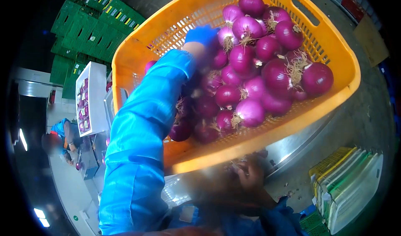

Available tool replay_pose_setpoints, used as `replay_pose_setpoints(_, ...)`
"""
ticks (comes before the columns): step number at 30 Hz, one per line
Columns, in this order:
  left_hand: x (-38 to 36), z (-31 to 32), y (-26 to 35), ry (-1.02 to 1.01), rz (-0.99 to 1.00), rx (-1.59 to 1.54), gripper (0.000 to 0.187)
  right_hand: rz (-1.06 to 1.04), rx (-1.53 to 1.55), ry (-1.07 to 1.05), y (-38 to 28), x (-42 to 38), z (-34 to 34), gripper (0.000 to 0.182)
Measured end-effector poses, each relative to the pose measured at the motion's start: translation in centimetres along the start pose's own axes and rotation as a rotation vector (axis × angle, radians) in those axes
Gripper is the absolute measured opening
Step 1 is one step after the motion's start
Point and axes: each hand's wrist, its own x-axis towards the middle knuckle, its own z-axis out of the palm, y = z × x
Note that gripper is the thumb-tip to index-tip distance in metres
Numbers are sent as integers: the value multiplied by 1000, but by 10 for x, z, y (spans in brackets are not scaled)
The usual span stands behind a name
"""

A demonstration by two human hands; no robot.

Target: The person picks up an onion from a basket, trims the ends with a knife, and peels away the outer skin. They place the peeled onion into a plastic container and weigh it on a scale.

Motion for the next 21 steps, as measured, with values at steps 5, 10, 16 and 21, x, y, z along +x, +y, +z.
replay_pose_setpoints(5, -54, -21, -29, 172, 3, -343, 68, 35, 72, 30, -12, -10, -8, 16)
replay_pose_setpoints(10, -158, -128, 0, -29, -136, -1211, 80, -80, 60, 139, -59, 6, -34, 15)
replay_pose_setpoints(16, -290, -185, 57, -171, 90, -1666, 75, -589, -129, 341, -155, 29, -62, 37)
replay_pose_setpoints(21, -366, -187, 97, -202, 111, -1641, 78, -794, -437, 427, -180, 8, -61, 44)
